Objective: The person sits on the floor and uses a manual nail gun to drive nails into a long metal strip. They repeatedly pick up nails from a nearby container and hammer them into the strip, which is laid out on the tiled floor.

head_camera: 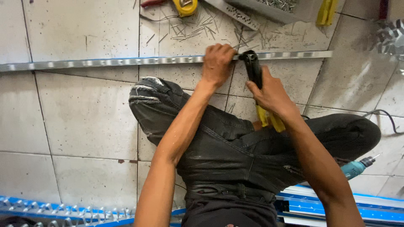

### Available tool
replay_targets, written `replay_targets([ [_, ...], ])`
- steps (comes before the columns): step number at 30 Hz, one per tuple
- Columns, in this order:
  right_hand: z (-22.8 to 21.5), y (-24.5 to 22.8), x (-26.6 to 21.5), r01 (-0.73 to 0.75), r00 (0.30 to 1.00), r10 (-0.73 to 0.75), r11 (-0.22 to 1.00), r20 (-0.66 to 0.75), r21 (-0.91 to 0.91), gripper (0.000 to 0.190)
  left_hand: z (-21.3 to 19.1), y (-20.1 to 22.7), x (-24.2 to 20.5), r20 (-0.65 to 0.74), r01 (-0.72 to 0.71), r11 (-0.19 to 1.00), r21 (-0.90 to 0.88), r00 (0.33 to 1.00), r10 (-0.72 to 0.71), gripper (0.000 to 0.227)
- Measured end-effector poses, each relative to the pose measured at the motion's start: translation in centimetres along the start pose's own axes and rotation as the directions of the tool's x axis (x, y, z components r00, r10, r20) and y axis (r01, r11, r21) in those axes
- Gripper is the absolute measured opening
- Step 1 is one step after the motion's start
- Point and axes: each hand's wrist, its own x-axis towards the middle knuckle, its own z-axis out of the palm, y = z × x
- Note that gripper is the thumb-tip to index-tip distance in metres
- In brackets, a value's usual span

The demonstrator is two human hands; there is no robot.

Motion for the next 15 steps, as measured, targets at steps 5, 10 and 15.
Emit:
replay_targets([
  [5, 0.3, -7.7, -1.6, -0.022, 0.999, 0.023, 1.000, 0.036, -0.019, 0.093, -1.3, -0.9, -2.7, -0.042, 0.127, 0.992, -0.003, 0.991, -0.127, 0.037],
  [10, -0.3, -9.1, -2.5, 0.027, 0.999, -0.030, 0.996, 0.028, 0.087, 0.113, -9.7, 9.4, -3.1, 0.297, 0.659, 0.455, -0.599, 0.710, -0.639, 0.042],
  [15, 0.3, -7.0, -3.2, 0.142, 0.990, -0.139, 0.974, -0.030, 0.175, 0.110, 1.8, 10.4, -3.5, 0.564, 0.453, -0.335, -0.826, 0.672, -0.480, 0.075],
])
